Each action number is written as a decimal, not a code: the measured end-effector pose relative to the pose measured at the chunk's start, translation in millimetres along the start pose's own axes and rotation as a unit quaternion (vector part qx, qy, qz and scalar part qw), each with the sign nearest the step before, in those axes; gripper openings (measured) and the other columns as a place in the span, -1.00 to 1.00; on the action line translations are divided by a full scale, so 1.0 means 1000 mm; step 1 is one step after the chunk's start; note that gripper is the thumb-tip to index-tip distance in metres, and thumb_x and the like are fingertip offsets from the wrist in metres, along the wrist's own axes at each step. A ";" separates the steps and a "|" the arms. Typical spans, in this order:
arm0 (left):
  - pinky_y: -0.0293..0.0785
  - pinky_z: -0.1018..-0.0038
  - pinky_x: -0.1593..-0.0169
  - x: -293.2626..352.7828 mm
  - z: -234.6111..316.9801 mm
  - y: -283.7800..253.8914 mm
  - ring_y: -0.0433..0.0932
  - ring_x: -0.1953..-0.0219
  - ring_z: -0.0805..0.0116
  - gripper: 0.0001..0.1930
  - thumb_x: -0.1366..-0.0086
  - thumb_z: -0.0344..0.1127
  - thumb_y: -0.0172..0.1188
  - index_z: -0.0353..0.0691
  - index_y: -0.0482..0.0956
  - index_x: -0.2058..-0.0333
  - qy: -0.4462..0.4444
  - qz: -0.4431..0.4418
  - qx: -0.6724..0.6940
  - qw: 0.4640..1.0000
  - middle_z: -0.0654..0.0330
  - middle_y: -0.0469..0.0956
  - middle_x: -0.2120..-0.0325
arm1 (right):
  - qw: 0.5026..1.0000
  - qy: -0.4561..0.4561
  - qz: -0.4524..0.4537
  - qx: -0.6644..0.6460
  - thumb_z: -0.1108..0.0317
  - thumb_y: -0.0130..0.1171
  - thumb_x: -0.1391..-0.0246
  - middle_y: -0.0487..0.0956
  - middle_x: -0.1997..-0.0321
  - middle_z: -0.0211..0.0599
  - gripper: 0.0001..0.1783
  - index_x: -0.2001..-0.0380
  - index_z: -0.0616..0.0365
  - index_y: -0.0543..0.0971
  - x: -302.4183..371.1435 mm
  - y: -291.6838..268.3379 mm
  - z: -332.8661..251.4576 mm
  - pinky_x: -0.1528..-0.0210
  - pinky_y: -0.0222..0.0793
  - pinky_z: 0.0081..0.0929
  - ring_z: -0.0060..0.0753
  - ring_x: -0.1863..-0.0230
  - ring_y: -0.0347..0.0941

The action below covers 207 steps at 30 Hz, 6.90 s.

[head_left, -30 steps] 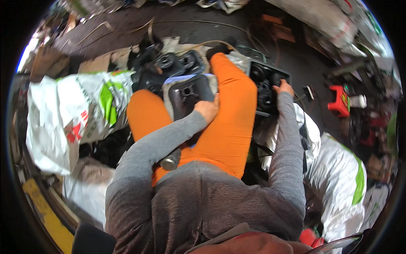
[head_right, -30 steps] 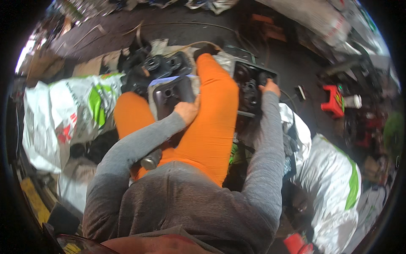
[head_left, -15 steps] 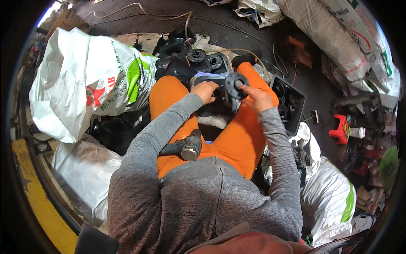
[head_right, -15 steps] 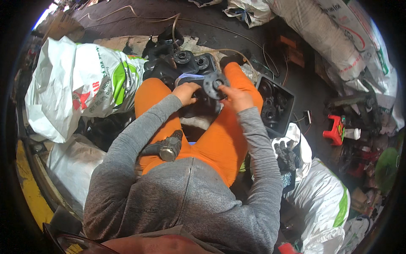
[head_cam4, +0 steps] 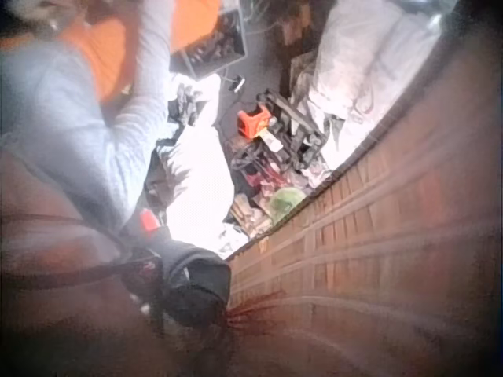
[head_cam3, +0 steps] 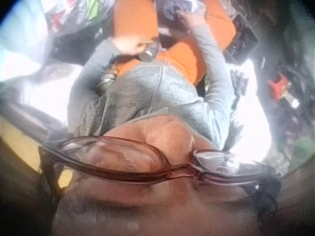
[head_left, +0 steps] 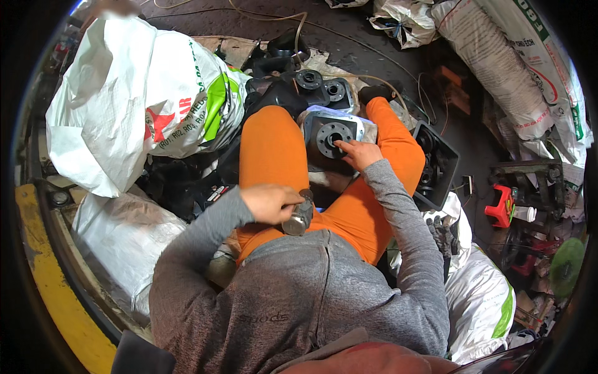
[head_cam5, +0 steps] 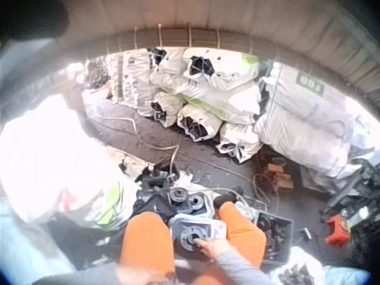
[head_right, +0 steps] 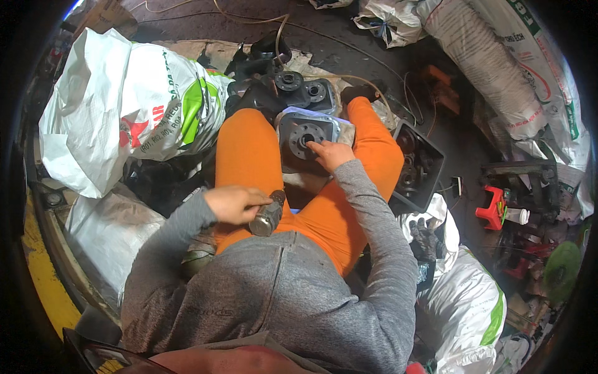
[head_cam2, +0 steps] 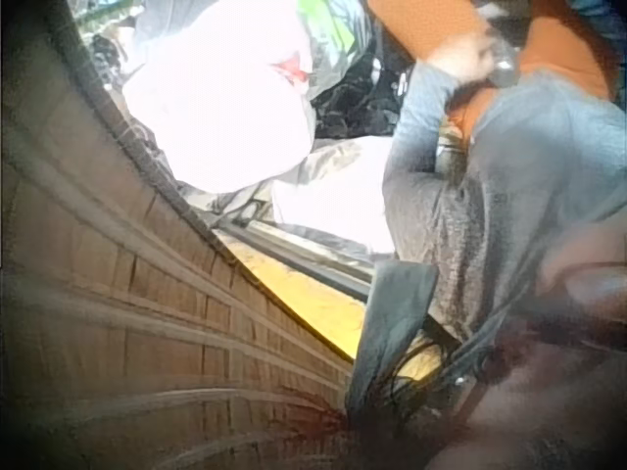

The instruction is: The person sits on the floor and uses a cordless impact driver to fasten screws into black mechanical housings resting on their lap. They repeatedly pick up screws, align them in the housing, and drive them in, then place the completed units into a nearby white bag.

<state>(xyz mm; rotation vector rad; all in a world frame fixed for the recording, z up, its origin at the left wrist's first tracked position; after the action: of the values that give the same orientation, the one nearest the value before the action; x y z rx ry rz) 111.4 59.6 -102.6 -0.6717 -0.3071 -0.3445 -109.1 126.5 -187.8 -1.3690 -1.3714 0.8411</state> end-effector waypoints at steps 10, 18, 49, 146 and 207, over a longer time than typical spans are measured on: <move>0.48 0.16 0.01 0.007 0.009 0.004 0.50 0.00 0.04 -0.17 0.01 -0.18 0.35 -0.10 0.23 -0.26 -0.204 0.060 -0.120 0.970 0.08 0.43 -0.07 | 0.932 0.143 0.103 -0.316 0.29 0.21 -0.07 0.49 0.40 -0.41 -0.39 -0.22 -0.21 0.34 0.011 -0.009 0.029 0.35 0.47 -0.38 -0.34 0.37 0.52; 0.36 0.42 -0.17 0.022 0.055 -0.089 0.50 -0.08 0.26 -0.31 -0.04 -0.37 0.39 -0.32 0.33 -0.16 -0.015 0.257 0.108 0.960 0.04 0.49 -0.06 | 0.158 0.117 0.140 -0.970 0.51 -0.15 -0.19 0.49 -0.11 -0.18 -0.44 -0.29 0.24 0.20 0.054 0.041 -0.012 -0.14 0.46 -0.26 -0.20 -0.15 0.43; 0.50 0.43 -0.02 0.002 0.082 -0.086 0.60 0.06 0.18 -0.41 -0.06 -0.40 0.32 -0.22 0.42 -0.12 -0.058 0.212 0.062 0.974 0.09 0.55 0.01 | 0.251 0.165 0.149 -0.942 0.39 -0.01 -0.28 0.53 -0.04 -0.09 -0.56 -0.18 0.31 0.31 0.051 0.002 -0.041 0.04 0.61 -0.41 -0.39 0.04 0.57; 0.50 0.30 0.07 -0.063 0.019 -0.091 0.59 0.12 0.03 -0.51 -0.08 -0.23 0.34 -0.25 0.49 0.02 -0.185 0.182 0.014 0.966 -0.03 0.59 0.17 | 0.699 0.386 0.262 -0.542 0.05 0.35 0.01 0.51 0.61 -0.47 -0.56 0.41 0.30 0.62 0.002 0.062 0.049 0.48 0.27 -0.61 -0.70 0.56 0.32; 0.46 0.35 -0.08 -0.027 0.070 -0.086 0.54 -0.03 0.15 -0.51 -0.07 -0.39 0.34 -0.26 0.47 -0.01 -0.012 0.145 -0.048 0.988 0.06 0.52 0.01 | 0.073 0.228 0.117 -0.964 0.32 0.04 -0.27 0.55 -0.02 -0.17 -0.84 0.20 0.17 0.45 0.068 0.048 -0.062 0.20 0.70 -0.44 -0.33 0.00 0.56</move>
<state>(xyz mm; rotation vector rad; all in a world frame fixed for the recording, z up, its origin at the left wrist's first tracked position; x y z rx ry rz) 40.8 47.8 -13.7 -0.8033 -0.2127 -0.0726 -27.6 189.1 -205.1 1.6556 0.4956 1.4802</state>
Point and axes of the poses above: each hand's wrist, its own x-axis away from the middle knuckle, its own y-axis out of the palm, z = x × y, the point moved 7 cm from there along -x, towards the middle knuckle
